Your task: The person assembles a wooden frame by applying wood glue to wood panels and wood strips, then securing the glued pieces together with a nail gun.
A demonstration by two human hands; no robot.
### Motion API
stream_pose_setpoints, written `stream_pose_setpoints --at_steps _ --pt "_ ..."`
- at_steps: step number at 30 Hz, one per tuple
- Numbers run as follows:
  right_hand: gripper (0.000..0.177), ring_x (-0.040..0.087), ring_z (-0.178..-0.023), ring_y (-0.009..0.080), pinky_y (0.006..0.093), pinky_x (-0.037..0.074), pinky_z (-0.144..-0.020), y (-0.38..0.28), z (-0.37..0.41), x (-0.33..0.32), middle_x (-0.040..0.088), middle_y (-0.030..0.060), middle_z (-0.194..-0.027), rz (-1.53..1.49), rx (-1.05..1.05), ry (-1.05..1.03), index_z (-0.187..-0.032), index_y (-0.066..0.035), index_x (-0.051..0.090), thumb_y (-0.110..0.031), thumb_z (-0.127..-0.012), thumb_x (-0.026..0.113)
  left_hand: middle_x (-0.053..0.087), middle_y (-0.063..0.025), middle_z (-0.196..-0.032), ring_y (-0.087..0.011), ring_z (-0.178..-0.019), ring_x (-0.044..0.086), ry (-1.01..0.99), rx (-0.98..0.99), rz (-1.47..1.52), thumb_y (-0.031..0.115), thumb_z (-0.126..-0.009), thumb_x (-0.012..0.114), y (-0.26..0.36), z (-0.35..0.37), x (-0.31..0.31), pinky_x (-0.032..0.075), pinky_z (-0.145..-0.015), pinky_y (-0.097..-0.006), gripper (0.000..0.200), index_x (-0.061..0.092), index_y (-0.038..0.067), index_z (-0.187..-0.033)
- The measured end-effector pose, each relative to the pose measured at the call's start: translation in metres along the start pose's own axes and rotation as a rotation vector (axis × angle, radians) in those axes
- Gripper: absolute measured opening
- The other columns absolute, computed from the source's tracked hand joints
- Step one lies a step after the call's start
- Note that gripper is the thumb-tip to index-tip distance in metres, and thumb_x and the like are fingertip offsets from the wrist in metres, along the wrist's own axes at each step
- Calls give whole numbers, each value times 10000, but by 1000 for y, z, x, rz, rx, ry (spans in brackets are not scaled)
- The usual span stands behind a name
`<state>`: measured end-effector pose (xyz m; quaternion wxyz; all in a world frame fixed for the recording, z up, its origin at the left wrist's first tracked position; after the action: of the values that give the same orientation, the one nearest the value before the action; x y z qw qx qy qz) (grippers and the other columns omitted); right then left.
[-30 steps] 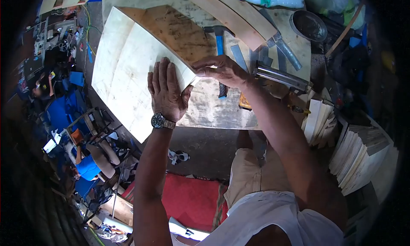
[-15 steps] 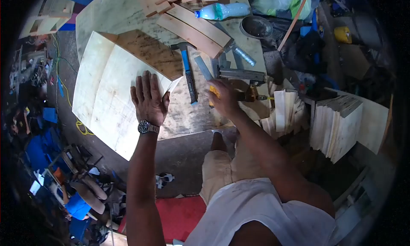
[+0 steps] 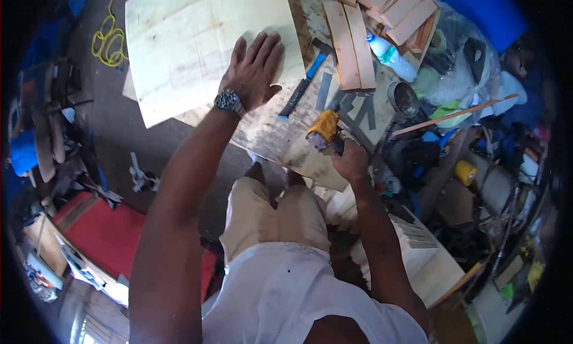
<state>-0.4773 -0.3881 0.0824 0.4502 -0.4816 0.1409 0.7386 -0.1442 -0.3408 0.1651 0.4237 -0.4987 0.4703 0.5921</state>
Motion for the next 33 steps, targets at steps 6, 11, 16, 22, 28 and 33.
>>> stream_pose_setpoints --at_steps 6,11,16,22,28,33 --pt "223 633 -668 166 296 495 -582 -40 24 -123 660 100 -768 -754 227 -221 -939 -11 601 -212 -869 666 223 -103 -1555 -270 -1448 167 41 21 62 513 -855 583 -2 3 -1 107 -1176 -525 818 276 73 -1473" --pt "188 539 -510 95 246 419 -457 -98 21 -176 578 10 -646 -968 44 -5 -876 -24 602 -198 -870 674 235 -112 -1552 -276 -1443 193 87 46 59 479 -895 544 -2 5 1 133 -1166 -547 763 268 72 -1479" --pt "267 482 -435 90 265 372 -410 -114 4 -181 526 -5 -549 -753 156 -6 -758 -45 585 -265 -877 676 237 -114 -1553 -282 -1447 184 85 63 21 462 -916 517 -2 4 3 140 -1159 -561 727 270 75 -1480" --pt "273 525 -510 111 282 412 -479 -108 4 -178 573 22 -624 -792 116 35 -838 -24 602 -280 -871 692 259 -117 -1546 -294 -1434 222 88 63 -25 474 -923 490 -3 4 2 157 -1146 -572 711 284 79 -1477" --pt "219 525 -550 95 266 416 -479 -13 136 -159 568 13 -688 -734 563 111 -974 -55 612 -233 -871 689 284 -108 -1536 -286 -1418 258 82 73 -149 485 -922 488 2 7 -7 191 -1124 -579 701 300 95 -1473" --pt "203 451 -468 81 251 370 -391 58 351 -73 466 -33 -610 -1052 1171 555 -1007 -83 558 -191 -887 683 315 -111 -1519 -287 -1407 276 145 66 -72 486 -918 505 -2 7 -6 212 -1110 -591 689 331 89 -1453"
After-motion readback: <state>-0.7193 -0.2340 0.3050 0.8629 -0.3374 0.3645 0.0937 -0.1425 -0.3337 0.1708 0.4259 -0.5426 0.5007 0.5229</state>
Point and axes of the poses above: each hand's wrist, its own z-axis away from the middle knuckle, its own x-axis out of the palm, y = z × x, the point moved 5 cm from there along -z, towards the middle knuckle
